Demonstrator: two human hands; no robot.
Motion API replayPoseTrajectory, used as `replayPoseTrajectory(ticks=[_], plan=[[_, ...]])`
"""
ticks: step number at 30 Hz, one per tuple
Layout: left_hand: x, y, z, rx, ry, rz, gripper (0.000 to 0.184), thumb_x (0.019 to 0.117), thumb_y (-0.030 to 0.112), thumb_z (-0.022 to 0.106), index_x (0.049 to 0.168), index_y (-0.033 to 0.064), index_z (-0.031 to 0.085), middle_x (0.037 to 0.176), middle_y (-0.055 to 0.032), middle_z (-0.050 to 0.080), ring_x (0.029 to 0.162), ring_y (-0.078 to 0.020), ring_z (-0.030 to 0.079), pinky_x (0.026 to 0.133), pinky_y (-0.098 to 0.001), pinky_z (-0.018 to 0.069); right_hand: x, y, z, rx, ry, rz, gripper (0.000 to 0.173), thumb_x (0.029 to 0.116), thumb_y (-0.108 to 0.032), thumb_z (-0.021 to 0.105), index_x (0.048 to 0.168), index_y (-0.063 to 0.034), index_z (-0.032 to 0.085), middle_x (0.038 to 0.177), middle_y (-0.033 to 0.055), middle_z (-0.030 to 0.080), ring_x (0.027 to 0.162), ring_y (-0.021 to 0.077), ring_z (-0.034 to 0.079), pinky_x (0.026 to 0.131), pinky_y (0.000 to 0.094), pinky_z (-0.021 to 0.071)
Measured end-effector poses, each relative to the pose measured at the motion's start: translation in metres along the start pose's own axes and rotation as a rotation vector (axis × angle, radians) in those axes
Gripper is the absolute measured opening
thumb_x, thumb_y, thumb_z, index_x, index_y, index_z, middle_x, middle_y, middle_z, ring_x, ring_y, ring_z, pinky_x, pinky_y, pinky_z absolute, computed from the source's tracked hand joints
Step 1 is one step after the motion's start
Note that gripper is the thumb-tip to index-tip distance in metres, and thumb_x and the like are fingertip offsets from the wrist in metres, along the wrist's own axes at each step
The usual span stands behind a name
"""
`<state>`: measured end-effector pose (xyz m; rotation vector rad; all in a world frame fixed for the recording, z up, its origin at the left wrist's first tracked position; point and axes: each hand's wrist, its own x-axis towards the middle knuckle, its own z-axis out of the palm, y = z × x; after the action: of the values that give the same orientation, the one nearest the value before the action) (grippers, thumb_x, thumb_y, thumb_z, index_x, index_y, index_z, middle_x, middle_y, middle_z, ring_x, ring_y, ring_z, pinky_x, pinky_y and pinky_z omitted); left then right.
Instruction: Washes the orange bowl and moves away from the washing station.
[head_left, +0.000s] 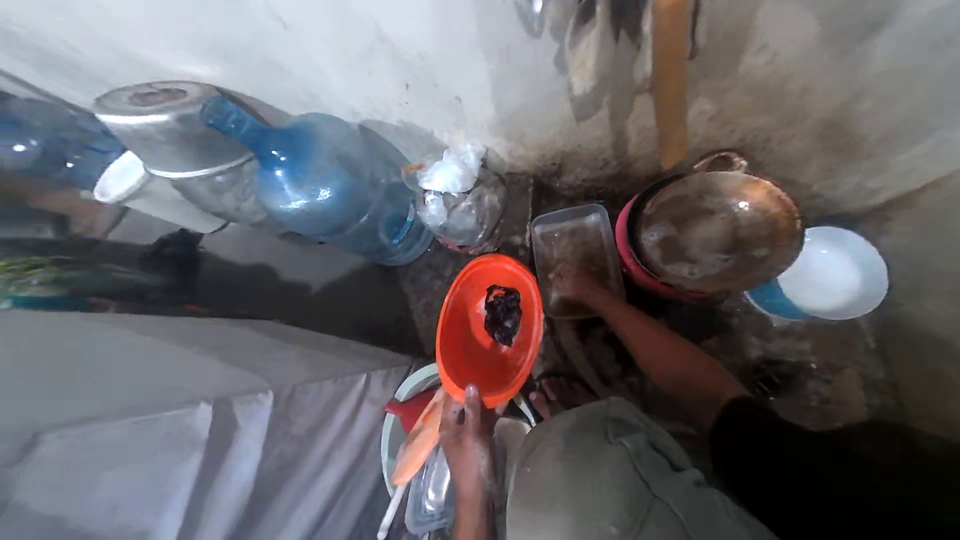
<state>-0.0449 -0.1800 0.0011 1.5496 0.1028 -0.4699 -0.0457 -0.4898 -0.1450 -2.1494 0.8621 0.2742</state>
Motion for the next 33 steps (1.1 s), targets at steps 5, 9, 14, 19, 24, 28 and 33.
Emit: replayPoseTrajectory(ticks=[5,9,14,19,24,28,33], plan=[[0.017,-0.01,0.017,0.129,-0.055,0.056,0.026,0.1046,0.012,0.058,0.124,-0.0046,0.061,0.1,-0.0156,0.073,0.085,-0.024,0.075,0.076,-0.0406,0.0657,-0.09,-0.048,-0.011,0.08,0.636,-0.523,0.029,0.1037,-0.028,0.055,0.117,-0.0123,0.075,0.121,0.01,0.07,0.121,0.0284,0.063,0.105,0.0479,0.0511],[0.019,-0.007,0.031,0.22,-0.176,0.113,0.035,0.1038,0.013,0.06,0.134,-0.0032,0.058,0.107,-0.0167,0.072,0.089,-0.0252,0.075,0.078,-0.0419,0.0662,-0.084,-0.072,-0.024,-0.13,0.194,-0.707,0.027,0.0958,-0.033,0.071,0.12,-0.0214,0.075,0.15,0.0062,0.055,0.15,0.0305,0.037,0.121,0.0502,0.0355],[0.014,0.003,0.054,0.316,-0.3,0.222,0.045,0.1036,0.017,0.06,0.145,0.0019,0.052,0.149,-0.0134,0.054,0.109,-0.016,0.07,0.088,-0.0348,0.063,-0.07,-0.101,-0.011,-0.124,0.111,-0.412,0.057,0.0819,-0.017,0.08,0.134,-0.0015,0.061,0.145,0.0221,0.052,0.131,0.0413,0.053,0.102,0.0595,0.0504],[0.025,0.019,0.067,0.416,-0.329,0.344,0.039,0.1046,0.025,0.059,0.136,0.002,0.06,0.141,-0.0131,0.059,0.114,-0.0134,0.066,0.097,-0.033,0.057,-0.114,-0.114,-0.023,0.317,-0.121,-0.605,0.032,0.098,-0.008,0.061,0.125,0.0094,0.062,0.122,0.0273,0.065,0.118,0.0347,0.063,0.105,0.0502,0.0486],[0.031,0.04,0.052,0.264,-0.288,0.28,0.044,0.1064,0.021,0.056,0.146,0.0024,0.049,0.125,-0.0159,0.066,0.095,-0.0219,0.073,0.079,-0.0404,0.0647,-0.129,-0.097,-0.062,-0.177,0.024,-0.723,0.029,0.1057,-0.027,0.053,0.122,-0.0158,0.074,0.134,0.0029,0.068,0.137,0.0262,0.051,0.116,0.0585,0.0291],[0.011,0.054,0.044,0.268,-0.333,0.312,0.044,0.1057,0.021,0.057,0.145,0.0025,0.05,0.127,-0.014,0.066,0.097,-0.0205,0.072,0.081,-0.0385,0.0644,-0.107,-0.085,-0.102,-0.531,0.451,-0.67,0.021,0.0954,-0.004,0.061,0.106,-0.0115,0.077,0.13,0.0068,0.068,0.129,0.035,0.055,0.109,0.0579,0.042],[-0.005,0.078,0.056,0.23,-0.342,0.347,0.043,0.1055,0.021,0.058,0.143,0.0014,0.05,0.119,-0.0152,0.068,0.092,-0.0231,0.074,0.076,-0.0406,0.0664,-0.119,-0.105,-0.121,-0.289,0.651,-0.649,0.022,0.0994,-0.009,0.06,0.118,-0.0053,0.071,0.129,0.018,0.064,0.121,0.0377,0.062,0.098,0.0542,0.0553]])
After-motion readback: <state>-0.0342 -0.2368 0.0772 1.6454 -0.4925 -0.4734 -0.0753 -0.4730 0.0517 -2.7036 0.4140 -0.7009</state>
